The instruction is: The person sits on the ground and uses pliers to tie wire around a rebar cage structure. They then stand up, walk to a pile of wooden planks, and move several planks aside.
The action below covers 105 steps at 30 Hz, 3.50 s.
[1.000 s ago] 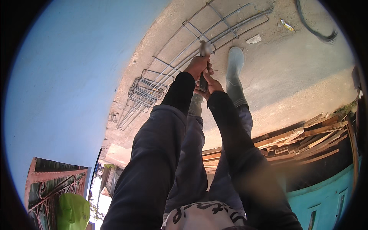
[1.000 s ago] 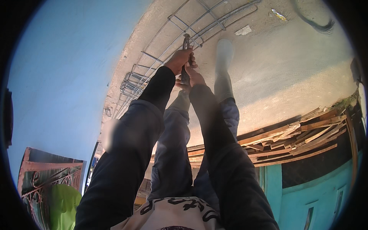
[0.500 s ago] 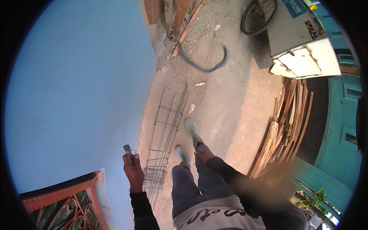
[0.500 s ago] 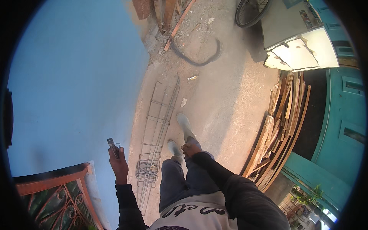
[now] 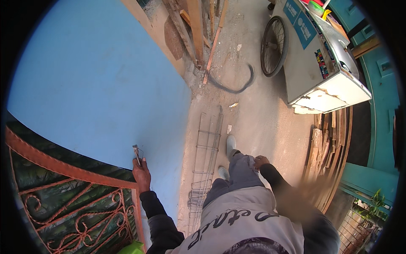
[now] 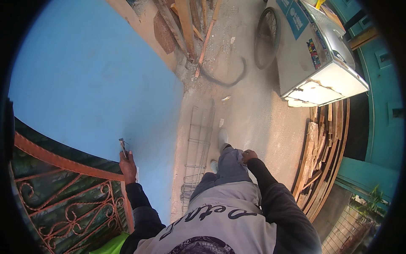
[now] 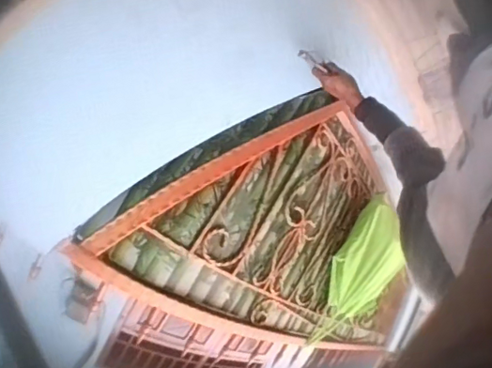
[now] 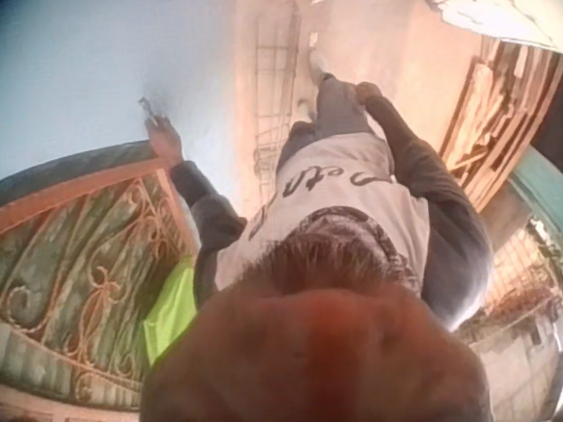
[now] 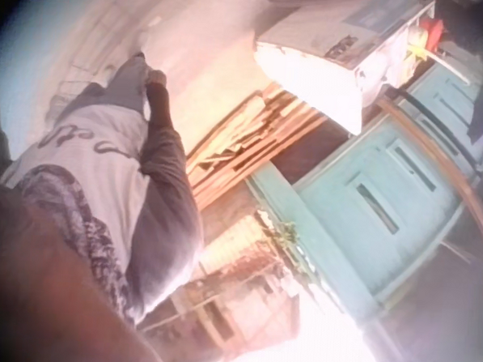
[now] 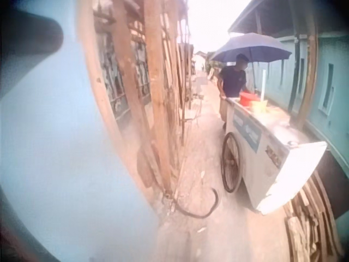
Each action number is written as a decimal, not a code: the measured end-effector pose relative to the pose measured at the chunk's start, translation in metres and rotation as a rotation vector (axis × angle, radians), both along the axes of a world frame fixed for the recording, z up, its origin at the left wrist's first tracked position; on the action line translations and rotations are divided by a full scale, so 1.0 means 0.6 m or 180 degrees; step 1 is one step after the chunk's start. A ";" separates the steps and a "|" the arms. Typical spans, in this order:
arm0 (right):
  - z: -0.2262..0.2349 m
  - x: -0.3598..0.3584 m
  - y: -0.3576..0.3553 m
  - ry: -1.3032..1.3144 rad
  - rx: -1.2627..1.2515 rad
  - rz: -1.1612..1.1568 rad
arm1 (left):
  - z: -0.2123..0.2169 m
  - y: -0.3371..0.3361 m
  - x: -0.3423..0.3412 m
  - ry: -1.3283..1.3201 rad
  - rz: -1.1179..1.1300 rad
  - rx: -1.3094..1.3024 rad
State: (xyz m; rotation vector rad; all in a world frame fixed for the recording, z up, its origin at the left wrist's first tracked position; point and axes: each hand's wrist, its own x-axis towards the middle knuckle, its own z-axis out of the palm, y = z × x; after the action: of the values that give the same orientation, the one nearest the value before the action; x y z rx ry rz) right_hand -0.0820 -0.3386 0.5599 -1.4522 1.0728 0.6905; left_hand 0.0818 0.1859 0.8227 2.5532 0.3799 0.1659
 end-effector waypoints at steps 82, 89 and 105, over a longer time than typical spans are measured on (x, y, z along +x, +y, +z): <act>-0.029 0.294 -0.075 -0.0003 -0.1139 0.1414 | -0.089 0.020 0.106 0.0441 0.0694 -0.1299; -0.119 0.182 -0.106 -0.0348 -0.1008 0.1803 | -0.085 0.018 0.129 0.0557 0.0722 -0.1258; -0.230 0.182 -0.087 -0.0060 -0.1623 0.1808 | -0.104 0.022 0.116 0.0809 0.0678 -0.0460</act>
State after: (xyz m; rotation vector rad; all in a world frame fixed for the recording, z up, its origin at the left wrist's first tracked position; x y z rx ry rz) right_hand 0.0270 -0.3911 0.4220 -2.2458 0.8520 0.8270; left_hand 0.1516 0.1988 0.7605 2.3917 0.7346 -0.1068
